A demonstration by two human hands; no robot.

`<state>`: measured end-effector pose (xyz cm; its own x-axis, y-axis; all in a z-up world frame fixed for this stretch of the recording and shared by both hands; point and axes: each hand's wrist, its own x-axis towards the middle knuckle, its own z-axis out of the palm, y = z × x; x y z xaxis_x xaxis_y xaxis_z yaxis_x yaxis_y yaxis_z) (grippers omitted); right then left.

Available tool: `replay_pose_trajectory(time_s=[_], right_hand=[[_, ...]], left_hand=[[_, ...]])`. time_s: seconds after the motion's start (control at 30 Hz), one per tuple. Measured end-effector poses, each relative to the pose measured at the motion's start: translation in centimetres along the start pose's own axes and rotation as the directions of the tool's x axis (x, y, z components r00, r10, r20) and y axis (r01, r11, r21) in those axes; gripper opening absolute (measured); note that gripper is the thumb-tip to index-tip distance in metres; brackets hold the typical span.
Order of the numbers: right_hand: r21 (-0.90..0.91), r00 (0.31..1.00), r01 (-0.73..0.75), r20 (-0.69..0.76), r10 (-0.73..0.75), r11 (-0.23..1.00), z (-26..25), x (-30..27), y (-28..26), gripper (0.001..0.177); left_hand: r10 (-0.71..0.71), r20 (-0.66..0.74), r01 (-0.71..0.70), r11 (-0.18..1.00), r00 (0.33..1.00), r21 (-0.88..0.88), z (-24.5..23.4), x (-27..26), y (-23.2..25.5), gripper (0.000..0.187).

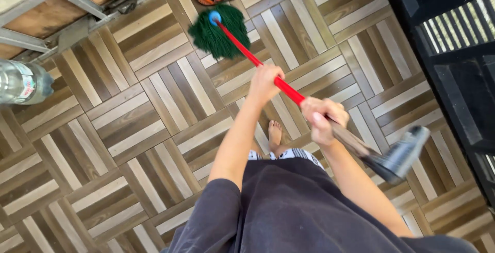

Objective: The recorder is mopping the tiled floor area around a shoe rack and a motorcycle.

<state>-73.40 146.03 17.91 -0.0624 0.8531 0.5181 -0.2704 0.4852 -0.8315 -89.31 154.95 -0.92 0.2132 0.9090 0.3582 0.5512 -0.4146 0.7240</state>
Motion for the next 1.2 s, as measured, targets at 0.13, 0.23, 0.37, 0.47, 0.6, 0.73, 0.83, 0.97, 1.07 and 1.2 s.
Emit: replay_pose_trajectory(time_s=[0.13,0.23,0.37,0.47,0.6,0.73,0.83,0.97,1.07,1.2], right_hand=[[-0.05,0.996,0.081,0.042,-0.079,0.995,5.3,4.0,5.7,0.023],[0.002,0.998,0.066,-0.026,-0.066,0.998,9.0,6.8,7.9,0.023],[0.044,0.974,0.01,-0.227,0.0,0.999,12.8,8.6,8.6,0.024],[-0.083,0.956,0.01,-0.293,-0.034,0.997,16.5,7.8,7.7,0.026],[-0.168,0.883,-0.137,-0.467,0.044,0.976,19.0,1.8,3.8,0.03],[0.019,0.694,-0.187,-0.705,0.146,0.982,18.6,-7.7,-5.3,0.026],[-0.141,0.575,-0.261,-0.818,0.036,0.955,21.3,-10.7,-13.7,0.021],[-0.364,0.498,-0.444,-0.86,-0.112,0.819,28.4,-18.5,-22.4,0.022],[-0.325,0.269,-0.401,-0.935,-0.229,0.856,34.4,-25.1,-25.2,0.025],[-0.388,0.052,-0.45,-0.911,-0.41,0.804,37.5,-29.4,-25.3,0.032]], left_hand=[[-0.011,0.035,0.01,0.999,0.999,0.05,-4.9,3.1,-6.9,0.017],[-0.007,0.107,0.005,1.0,0.994,0.017,-9.3,6.0,-8.9,0.017],[0.042,0.34,0.01,0.989,0.939,-0.15,-13.5,9.2,-13.1,0.019],[0.158,0.402,-0.075,0.974,0.902,-0.213,-13.9,8.1,-18.5,0.025],[0.073,0.623,-0.138,0.989,0.779,0.057,-12.3,3.3,-18.2,0.012],[0.275,0.759,-0.321,0.943,0.59,-0.092,-9.2,-1.9,-9.7,0.02],[0.374,0.867,-0.413,0.883,0.329,-0.224,-8.6,-7.4,-1.8,0.01],[0.626,0.768,-0.216,0.776,0.136,-0.593,-9.6,-15.9,8.8,0.012],[0.703,0.711,-0.148,0.705,0.022,-0.693,-8.5,-23.2,13.0,0.01],[0.8,0.6,-0.042,0.6,0.019,-0.799,-6.1,-27.7,15.5,0.019]])
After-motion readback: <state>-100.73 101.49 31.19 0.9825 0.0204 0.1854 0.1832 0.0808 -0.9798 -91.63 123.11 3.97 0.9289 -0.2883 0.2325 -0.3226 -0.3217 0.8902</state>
